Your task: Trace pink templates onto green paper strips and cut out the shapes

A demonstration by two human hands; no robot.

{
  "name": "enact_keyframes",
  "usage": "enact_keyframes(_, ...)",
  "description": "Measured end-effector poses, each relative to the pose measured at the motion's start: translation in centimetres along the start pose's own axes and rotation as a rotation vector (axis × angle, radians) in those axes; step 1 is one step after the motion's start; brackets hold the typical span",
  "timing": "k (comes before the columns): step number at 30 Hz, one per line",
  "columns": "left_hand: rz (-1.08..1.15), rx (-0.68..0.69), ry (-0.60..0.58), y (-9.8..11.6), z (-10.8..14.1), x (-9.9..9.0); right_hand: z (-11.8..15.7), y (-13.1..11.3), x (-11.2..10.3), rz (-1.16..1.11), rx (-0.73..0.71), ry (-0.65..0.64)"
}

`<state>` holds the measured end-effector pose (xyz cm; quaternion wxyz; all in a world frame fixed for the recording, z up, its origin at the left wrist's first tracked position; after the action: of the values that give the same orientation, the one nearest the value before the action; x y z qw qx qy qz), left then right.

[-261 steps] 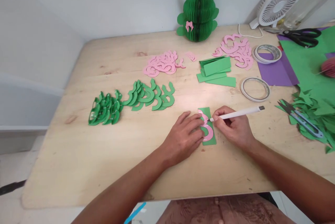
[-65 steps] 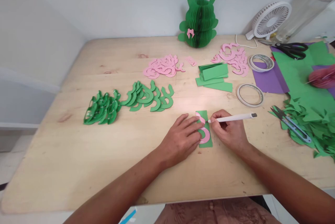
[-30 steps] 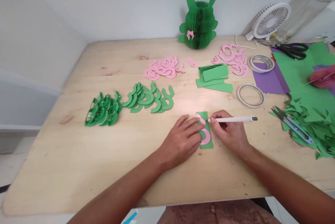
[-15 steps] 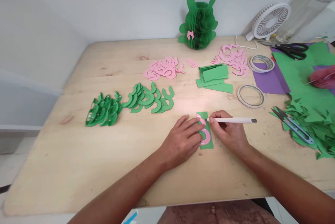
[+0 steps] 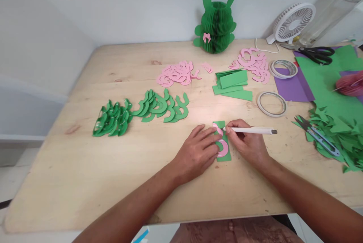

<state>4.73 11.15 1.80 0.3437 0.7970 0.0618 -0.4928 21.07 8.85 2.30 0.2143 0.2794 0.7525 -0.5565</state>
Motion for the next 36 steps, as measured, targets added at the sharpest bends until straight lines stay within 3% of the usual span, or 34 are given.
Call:
enact_keyframes(13,0.018,-0.010,0.008,0.00,0.02,0.01,-0.15,0.41,0.20,-0.052,0.028,-0.049)
enact_keyframes(21,0.011,-0.009,-0.002,0.00,0.00,0.01,-0.50,0.20,-0.34,-0.133,0.084,0.065)
enact_keyframes(36,-0.001,-0.005,0.004,0.05,0.01,0.04,-0.30,0.48,0.07,-0.118,0.044,0.001)
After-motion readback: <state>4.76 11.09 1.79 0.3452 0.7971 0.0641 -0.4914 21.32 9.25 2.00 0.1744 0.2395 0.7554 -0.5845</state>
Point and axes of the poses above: each hand's wrist, its own z-axis away from the middle knuckle, its own x-axis out of the palm, y = z × x, the point moved 4 cm from there along -z, towards the middle knuckle, and after that the axes turned 13 degrees about -x, right-handed, at the moved point
